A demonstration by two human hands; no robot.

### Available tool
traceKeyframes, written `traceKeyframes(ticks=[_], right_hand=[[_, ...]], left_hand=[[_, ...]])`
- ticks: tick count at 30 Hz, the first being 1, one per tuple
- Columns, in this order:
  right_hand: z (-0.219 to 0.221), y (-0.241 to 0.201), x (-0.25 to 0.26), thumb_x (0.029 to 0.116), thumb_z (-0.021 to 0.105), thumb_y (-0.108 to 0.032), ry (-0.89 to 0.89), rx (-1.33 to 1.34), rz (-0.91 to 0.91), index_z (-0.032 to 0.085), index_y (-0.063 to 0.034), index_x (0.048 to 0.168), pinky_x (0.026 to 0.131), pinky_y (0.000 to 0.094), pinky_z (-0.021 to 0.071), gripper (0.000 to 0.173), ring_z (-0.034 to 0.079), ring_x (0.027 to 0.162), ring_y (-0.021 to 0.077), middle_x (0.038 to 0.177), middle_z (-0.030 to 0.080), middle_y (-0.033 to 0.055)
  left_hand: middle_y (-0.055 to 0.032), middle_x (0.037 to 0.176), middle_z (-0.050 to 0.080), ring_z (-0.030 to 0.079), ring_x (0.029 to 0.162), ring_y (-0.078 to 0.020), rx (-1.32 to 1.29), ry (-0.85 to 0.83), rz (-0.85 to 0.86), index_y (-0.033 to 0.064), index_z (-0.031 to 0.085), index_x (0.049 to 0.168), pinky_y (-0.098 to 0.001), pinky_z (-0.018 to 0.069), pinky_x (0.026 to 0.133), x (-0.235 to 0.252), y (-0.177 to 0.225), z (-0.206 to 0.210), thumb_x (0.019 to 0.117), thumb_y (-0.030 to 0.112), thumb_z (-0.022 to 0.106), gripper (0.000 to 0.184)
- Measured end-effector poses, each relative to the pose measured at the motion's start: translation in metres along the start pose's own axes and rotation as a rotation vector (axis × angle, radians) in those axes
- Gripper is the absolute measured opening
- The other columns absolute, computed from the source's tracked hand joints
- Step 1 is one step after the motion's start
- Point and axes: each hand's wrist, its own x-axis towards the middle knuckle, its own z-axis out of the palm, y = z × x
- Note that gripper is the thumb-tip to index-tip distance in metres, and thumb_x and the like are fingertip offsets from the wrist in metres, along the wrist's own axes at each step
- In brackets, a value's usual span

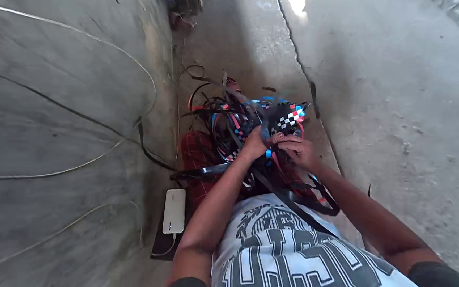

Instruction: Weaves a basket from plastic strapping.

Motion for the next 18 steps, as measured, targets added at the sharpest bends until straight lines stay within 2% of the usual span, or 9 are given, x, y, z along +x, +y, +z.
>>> traceKeyframes(ticks=[2,4,6,8,9,11,13,15,18], right_hand=[[-0.002,0.005,0.003,0.0949,0.060,-0.001,-0.055,0.033,-0.025,0.078,0.0028,0.098,0.091,0.0410,0.0600,0.019,0.072,0.102,0.0260,0.109,0.074,0.0181],[-0.005,0.009,0.006,0.0954,0.059,-0.002,-0.120,0.049,-0.009,0.078,0.0020,0.101,0.090,0.0407,0.0600,0.019,0.072,0.100,0.0256,0.110,0.073,0.0177],[-0.008,0.012,0.009,0.0965,0.058,-0.001,-0.205,0.045,0.031,0.077,0.0012,0.104,0.090,0.0426,0.0595,0.021,0.071,0.100,0.0267,0.111,0.072,0.0178],[-0.006,0.021,0.010,0.0966,0.058,-0.001,-0.244,0.030,0.045,0.077,-0.0007,0.106,0.090,0.0433,0.0593,0.021,0.071,0.100,0.0268,0.110,0.072,0.0169],[-0.005,0.026,0.011,0.0966,0.058,0.000,-0.253,0.027,0.052,0.077,-0.0009,0.106,0.090,0.0440,0.0592,0.021,0.071,0.099,0.0270,0.109,0.072,0.0166],[-0.006,0.031,0.016,0.0966,0.059,0.000,-0.249,0.008,0.059,0.076,-0.0006,0.106,0.090,0.0447,0.0585,0.020,0.070,0.098,0.0280,0.107,0.071,0.0168],[-0.006,0.035,0.023,0.0963,0.058,-0.001,-0.233,0.001,0.064,0.075,0.0008,0.107,0.090,0.0465,0.0573,0.020,0.069,0.097,0.0299,0.107,0.070,0.0183],[-0.007,0.039,0.031,0.0969,0.057,-0.002,-0.214,-0.007,0.077,0.074,0.0006,0.108,0.090,0.0483,0.0567,0.021,0.069,0.098,0.0308,0.106,0.070,0.0186],[-0.010,0.037,0.048,0.0993,0.056,-0.003,-0.223,-0.025,0.106,0.074,0.0006,0.109,0.090,0.0498,0.0565,0.020,0.069,0.097,0.0316,0.106,0.070,0.0193]], left_hand=[[-0.0241,0.138,0.055,0.060,0.114,-0.0318,-0.185,0.016,0.084,0.0133,0.032,0.161,-0.0492,0.0531,0.094,-0.005,0.002,-0.007,0.0941,0.031,0.073,0.081],[-0.0151,0.125,0.056,0.061,0.097,-0.0219,-0.319,0.076,0.113,0.0199,0.023,0.164,-0.0407,0.0562,0.081,-0.014,0.007,-0.016,0.0947,0.037,0.068,0.085],[-0.0044,0.112,0.058,0.065,0.090,-0.0145,-0.521,0.090,0.117,0.0174,0.029,0.160,-0.0357,0.0596,0.080,-0.025,0.013,-0.031,0.1056,0.026,0.047,0.058],[-0.0011,0.098,0.064,0.067,0.077,-0.0134,-0.762,0.129,0.038,0.0159,0.043,0.150,-0.0320,0.0609,0.072,-0.039,0.016,-0.048,0.1134,0.030,0.022,0.045],[-0.0009,0.090,0.066,0.066,0.069,-0.0123,-0.861,0.166,0.002,0.0169,0.048,0.145,-0.0292,0.0601,0.065,-0.045,0.015,-0.055,0.1143,0.036,0.017,0.048],[-0.0003,0.088,0.066,0.066,0.070,-0.0111,-0.915,0.273,0.014,0.0181,0.053,0.142,-0.0276,0.0586,0.067,-0.060,0.005,-0.066,0.1142,0.031,0.018,0.047],[-0.0046,0.109,0.068,0.070,0.091,-0.0147,-0.716,0.392,0.044,0.0107,0.049,0.146,-0.0334,0.0599,0.083,-0.074,-0.010,-0.070,0.1105,0.011,0.024,0.044],[-0.0108,0.135,0.062,0.065,0.115,-0.0181,-0.211,0.437,-0.027,0.0029,0.052,0.145,-0.0389,0.0542,0.099,-0.086,-0.022,-0.065,0.1062,0.003,0.038,0.042],[-0.0190,0.136,0.062,0.053,0.133,-0.0360,0.433,0.382,-0.059,0.0065,0.070,0.131,-0.0576,0.0380,0.114,-0.093,-0.027,-0.036,0.1058,0.021,0.054,0.033]])
